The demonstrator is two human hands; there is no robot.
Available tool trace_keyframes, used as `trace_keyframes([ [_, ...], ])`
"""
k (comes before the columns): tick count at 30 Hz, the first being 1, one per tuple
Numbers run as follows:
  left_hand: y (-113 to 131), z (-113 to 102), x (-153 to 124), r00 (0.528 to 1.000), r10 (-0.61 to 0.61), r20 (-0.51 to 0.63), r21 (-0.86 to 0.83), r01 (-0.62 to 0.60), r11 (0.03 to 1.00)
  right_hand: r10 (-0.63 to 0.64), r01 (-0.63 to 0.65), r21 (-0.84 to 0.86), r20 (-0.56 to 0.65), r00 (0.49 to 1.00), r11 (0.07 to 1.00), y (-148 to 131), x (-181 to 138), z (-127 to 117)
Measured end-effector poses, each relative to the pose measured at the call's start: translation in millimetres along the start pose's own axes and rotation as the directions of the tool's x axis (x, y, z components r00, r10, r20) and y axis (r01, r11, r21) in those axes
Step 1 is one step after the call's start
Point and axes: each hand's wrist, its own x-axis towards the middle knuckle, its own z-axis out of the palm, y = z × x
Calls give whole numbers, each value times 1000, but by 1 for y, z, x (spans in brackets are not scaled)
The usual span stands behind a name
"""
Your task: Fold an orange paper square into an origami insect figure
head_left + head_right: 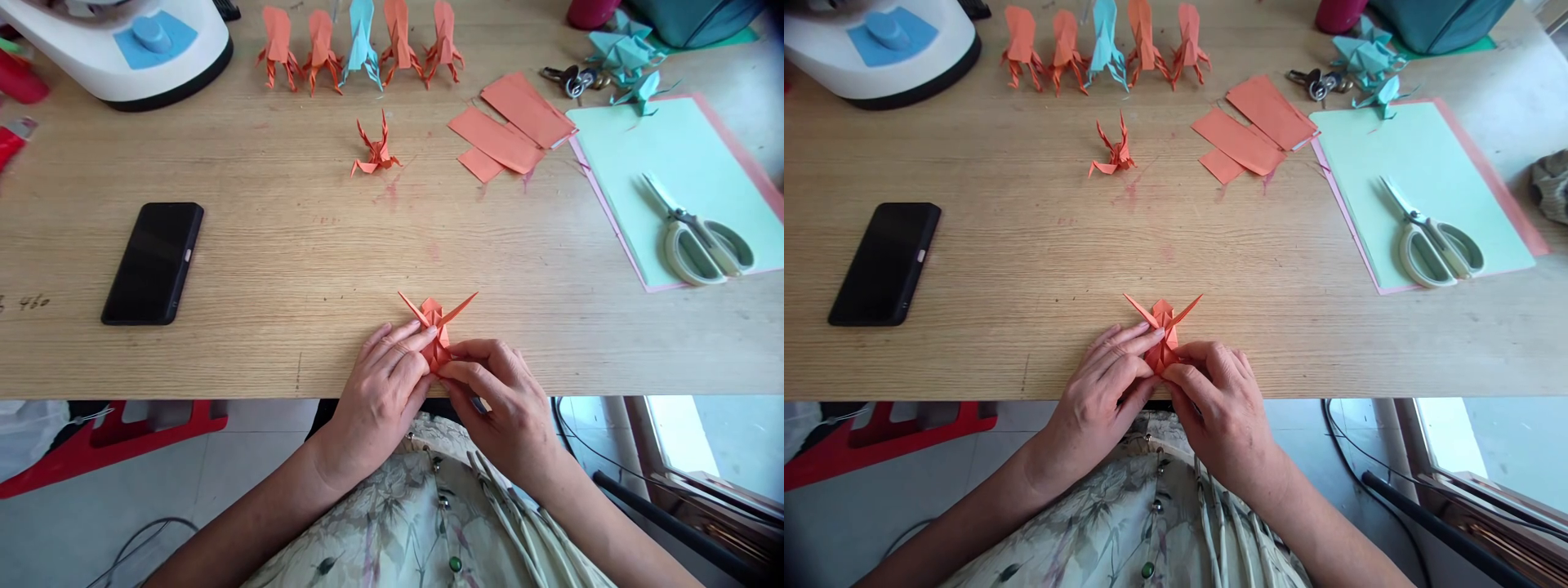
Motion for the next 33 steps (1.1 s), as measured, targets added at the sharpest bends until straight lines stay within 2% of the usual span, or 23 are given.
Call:
trace_keyframes([
  [7, -1, -2, -1, 1000, 9, 30, 10, -10, 1000, -189, 189, -46, 7, 982, 981, 5, -8, -2],
  [12, -10, -10, -4, 984, 96, 148, 41, -103, 994, -269, 268, -75, -4, 963, 961, 10, -16, 3],
  [19, -29, -23, -5, 893, 280, 352, 66, -322, 944, -279, 277, -84, -13, 960, 957, 9, -19, 5],
  [23, -34, -28, -4, 849, 315, 425, 93, -387, 918, -259, 259, -21, -10, 966, 966, 12, -21, 2],
  [26, -36, -30, -2, 829, 340, 444, 95, -421, 902, -267, 267, 10, -10, 964, 964, 16, -25, 0],
  [30, -38, -32, 0, 812, 371, 451, 96, -457, 884, -323, 323, -53, 10, 946, 945, 18, -25, -1],
  [33, -40, -34, 0, 777, 384, 498, 129, -504, 854, -343, 343, -90, 14, 939, 935, 17, -24, 0],
])
